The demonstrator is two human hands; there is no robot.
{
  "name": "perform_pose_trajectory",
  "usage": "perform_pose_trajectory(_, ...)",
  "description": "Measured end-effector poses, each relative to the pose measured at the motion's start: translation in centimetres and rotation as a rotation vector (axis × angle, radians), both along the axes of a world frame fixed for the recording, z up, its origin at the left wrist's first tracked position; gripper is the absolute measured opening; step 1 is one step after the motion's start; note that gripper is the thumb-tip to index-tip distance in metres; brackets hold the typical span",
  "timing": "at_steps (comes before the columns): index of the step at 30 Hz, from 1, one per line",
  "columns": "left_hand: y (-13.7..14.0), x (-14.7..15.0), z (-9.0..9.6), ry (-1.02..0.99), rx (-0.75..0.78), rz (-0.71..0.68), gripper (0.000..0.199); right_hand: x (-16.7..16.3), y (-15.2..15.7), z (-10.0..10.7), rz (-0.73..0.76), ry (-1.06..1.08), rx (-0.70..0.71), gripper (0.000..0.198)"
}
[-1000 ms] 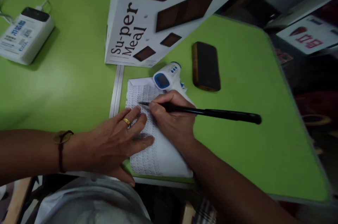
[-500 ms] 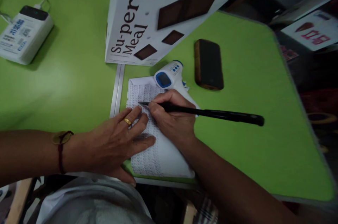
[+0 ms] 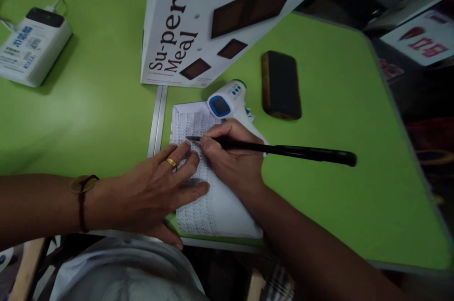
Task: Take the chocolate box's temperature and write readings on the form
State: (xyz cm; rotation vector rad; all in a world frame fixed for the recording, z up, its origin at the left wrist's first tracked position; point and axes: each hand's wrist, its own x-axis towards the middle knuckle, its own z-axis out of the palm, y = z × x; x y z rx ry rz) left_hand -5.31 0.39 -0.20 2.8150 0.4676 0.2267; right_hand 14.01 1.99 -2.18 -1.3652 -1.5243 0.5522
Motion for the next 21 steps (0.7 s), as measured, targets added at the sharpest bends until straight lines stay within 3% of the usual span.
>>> perform_pose_trajectory(21,-0.06,-0.18,-0.39,-0.026,-0.004,-0.001,0.107,0.10,-0.08,0.16,-0.003,-0.014,-0.004,0.014)
